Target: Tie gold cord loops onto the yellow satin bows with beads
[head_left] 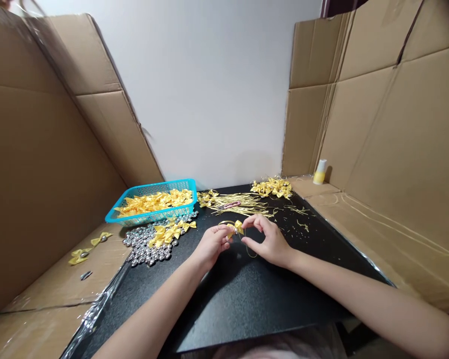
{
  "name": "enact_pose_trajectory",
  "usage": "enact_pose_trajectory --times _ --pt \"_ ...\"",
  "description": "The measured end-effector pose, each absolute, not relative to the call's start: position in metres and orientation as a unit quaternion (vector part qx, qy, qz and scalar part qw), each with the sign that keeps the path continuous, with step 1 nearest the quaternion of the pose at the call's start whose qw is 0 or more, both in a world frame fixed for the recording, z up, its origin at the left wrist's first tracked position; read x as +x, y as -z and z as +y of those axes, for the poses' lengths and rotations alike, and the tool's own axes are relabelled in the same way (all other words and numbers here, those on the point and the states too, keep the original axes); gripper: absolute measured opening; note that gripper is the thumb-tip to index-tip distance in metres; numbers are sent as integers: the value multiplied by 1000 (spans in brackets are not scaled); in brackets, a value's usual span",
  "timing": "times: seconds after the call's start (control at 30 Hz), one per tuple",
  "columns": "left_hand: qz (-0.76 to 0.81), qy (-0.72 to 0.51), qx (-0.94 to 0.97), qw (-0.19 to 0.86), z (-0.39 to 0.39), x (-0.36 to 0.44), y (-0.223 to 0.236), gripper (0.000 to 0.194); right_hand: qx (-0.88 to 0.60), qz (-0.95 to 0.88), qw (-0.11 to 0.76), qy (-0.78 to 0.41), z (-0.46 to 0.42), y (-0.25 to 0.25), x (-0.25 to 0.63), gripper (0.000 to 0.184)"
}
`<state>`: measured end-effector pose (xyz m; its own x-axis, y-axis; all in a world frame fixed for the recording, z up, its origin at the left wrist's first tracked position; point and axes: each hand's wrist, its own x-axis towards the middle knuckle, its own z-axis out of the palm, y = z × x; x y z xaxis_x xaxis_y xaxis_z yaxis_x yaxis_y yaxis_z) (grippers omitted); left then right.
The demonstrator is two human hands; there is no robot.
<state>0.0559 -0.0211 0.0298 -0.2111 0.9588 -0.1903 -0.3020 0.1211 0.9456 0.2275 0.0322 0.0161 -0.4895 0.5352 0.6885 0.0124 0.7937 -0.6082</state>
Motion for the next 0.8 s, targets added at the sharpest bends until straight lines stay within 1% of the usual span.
enact_pose_trajectory --times 0.13,0.33,0.5,0.7,0.8 --pt "511 -583 313 549 -22 56 -30 24 -163 -814 497 -253 32 -12 224 34" --pt "509 -584 308 553 -22 56 -31 26 -165 -801 509 -270 29 -14 222 34" --pt "510 -585 305 553 -21 57 -31 27 -178 -799 500 -282 27 -15 221 28" --pt "508 -585 300 556 -21 57 -29 26 -180 -801 479 -310 24 -13 220 30" --pt "505 -588 297 558 -21 56 -28 25 -181 -807 462 -321 22 -13 221 25"
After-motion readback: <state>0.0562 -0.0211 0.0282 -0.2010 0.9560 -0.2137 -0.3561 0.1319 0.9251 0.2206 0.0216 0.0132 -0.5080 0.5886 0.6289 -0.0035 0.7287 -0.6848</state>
